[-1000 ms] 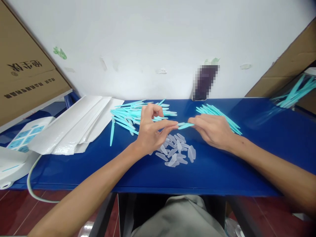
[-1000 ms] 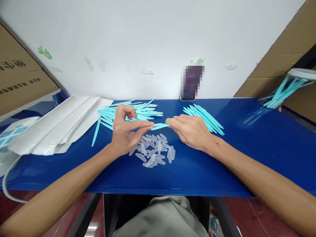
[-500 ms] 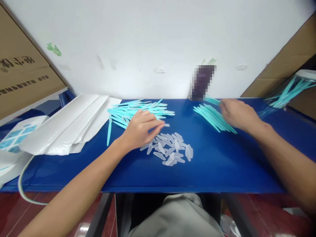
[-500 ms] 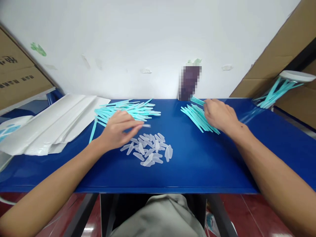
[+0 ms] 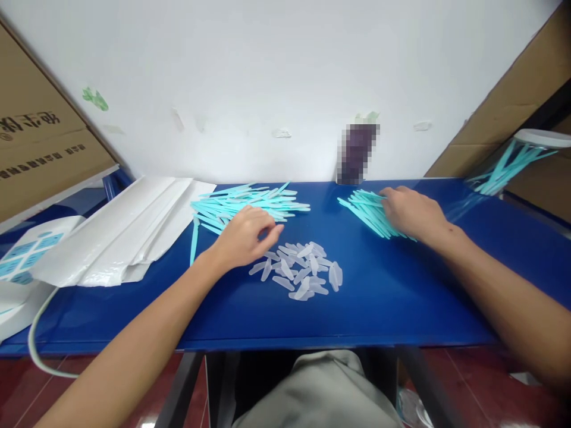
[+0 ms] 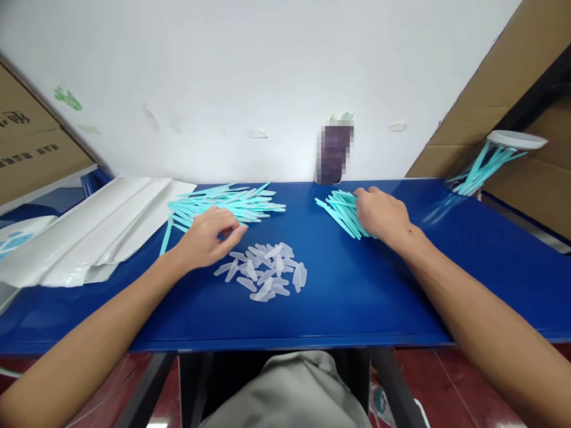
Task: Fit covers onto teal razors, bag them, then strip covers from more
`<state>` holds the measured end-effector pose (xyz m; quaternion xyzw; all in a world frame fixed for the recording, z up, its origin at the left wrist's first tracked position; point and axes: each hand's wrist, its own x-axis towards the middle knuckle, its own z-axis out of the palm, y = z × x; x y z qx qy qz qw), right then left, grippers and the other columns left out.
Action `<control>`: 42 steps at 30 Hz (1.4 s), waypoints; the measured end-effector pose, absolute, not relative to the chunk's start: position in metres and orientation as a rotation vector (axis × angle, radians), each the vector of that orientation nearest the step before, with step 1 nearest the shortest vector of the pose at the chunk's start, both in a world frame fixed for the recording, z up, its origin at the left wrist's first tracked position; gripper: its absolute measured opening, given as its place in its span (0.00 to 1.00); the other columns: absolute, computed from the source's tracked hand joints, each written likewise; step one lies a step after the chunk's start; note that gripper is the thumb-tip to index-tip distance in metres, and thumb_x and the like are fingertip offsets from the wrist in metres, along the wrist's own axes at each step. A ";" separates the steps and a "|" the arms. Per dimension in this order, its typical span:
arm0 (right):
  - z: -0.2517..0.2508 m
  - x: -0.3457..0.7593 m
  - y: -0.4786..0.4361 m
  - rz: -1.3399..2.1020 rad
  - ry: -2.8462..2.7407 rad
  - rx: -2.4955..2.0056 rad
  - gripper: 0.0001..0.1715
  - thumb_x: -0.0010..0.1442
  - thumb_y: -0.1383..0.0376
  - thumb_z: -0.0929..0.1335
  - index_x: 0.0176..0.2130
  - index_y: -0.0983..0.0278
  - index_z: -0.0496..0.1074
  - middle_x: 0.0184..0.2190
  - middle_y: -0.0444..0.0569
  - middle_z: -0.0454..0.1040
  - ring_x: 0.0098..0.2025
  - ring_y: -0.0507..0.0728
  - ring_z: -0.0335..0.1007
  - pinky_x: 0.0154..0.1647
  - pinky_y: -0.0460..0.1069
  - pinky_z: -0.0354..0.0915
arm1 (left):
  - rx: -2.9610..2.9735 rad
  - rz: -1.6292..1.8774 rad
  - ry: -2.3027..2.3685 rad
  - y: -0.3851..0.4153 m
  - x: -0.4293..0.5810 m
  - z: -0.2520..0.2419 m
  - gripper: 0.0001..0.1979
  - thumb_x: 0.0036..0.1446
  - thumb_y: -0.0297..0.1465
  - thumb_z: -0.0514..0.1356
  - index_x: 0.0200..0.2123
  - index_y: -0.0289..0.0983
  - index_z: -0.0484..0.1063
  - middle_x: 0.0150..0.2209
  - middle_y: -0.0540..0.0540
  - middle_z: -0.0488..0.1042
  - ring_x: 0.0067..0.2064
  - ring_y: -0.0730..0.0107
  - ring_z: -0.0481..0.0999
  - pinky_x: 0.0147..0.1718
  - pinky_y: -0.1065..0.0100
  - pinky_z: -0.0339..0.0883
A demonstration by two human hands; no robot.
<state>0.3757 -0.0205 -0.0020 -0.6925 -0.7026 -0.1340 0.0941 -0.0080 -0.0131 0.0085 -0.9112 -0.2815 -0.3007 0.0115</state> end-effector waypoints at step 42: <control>0.009 0.308 -0.041 -0.064 -2.241 -1.622 0.16 0.67 0.56 0.62 0.38 0.62 0.73 0.25 0.46 0.75 0.26 0.55 0.69 0.30 0.49 0.58 | -2.104 -0.145 -2.234 0.005 -0.125 0.043 0.17 0.59 0.42 0.50 0.25 0.38 0.67 0.28 0.38 0.72 0.32 0.53 0.71 0.32 0.61 0.55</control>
